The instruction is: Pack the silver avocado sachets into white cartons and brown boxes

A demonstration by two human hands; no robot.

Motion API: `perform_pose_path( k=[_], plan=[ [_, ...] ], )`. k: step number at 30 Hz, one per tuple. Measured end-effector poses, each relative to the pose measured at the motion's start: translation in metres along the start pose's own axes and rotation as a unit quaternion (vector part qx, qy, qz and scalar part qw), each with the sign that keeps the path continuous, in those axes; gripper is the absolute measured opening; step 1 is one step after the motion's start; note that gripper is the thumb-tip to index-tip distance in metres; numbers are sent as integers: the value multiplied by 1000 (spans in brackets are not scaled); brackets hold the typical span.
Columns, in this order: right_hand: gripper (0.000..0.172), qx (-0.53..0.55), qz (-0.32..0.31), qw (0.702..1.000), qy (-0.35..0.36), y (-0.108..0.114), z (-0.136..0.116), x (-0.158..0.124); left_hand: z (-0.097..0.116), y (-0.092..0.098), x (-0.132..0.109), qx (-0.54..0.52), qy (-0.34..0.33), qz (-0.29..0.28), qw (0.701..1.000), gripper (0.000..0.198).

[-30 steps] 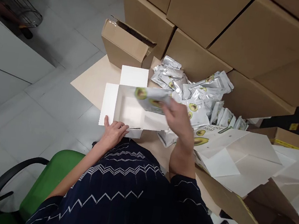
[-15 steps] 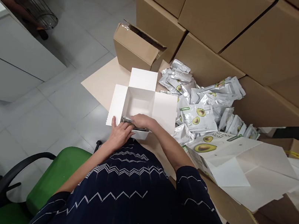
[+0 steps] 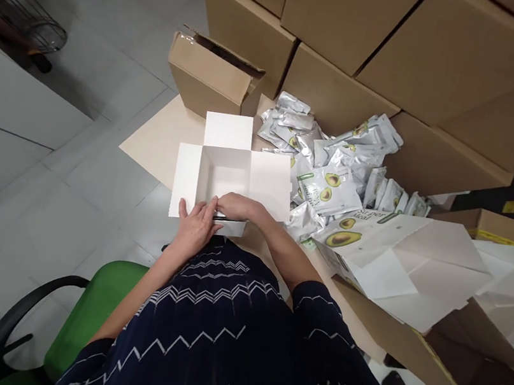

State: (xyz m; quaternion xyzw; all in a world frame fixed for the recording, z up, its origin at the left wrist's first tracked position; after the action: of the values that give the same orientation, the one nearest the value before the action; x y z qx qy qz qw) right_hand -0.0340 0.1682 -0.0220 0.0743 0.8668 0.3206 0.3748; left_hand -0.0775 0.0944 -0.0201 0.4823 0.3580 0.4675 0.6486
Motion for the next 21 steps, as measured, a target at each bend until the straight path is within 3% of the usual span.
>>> perform_pose_path(
  k=[2,4,6,8,10,13,16,21],
  plan=[
    [30,76,94,993,9,23,5,-20,-1,-2,2,0,-4,-12,1000,58],
    [33,191,228,955,-7,50,31,-51,0,-3,3,1,-14,-17,1000,47],
    [36,269,353,892,-80,64,80,-90,1,-2,3,-2,-22,-20,1000,37],
    [34,265,430,836,-215,58,139,-125,2,-2,4,-6,-24,-22,999,32],
    [30,195,411,804,-383,35,196,-148,2,-1,4,-5,-26,-20,999,30],
    [49,103,248,780,-565,-15,260,-156,4,0,4,0,-31,-15,999,30],
    [67,63,165,760,-625,-44,289,-150,4,0,3,4,-33,-9,999,29],
    [68,54,177,744,-642,-48,300,-142,3,-1,2,13,-30,-5,999,29]
  ],
)
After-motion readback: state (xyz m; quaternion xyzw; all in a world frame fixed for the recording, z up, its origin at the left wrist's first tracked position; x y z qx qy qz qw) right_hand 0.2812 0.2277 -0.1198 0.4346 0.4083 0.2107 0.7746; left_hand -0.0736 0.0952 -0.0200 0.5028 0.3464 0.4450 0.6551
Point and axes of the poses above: each hand's wrist, its own x-axis towards the middle knuckle, its own y-axis out of the back of the hand, z = x × y, the point moved 9 cm from there along x, towards the middle knuckle, and after that the axes turned 11 degrees about -y, right-handed, at the moved point
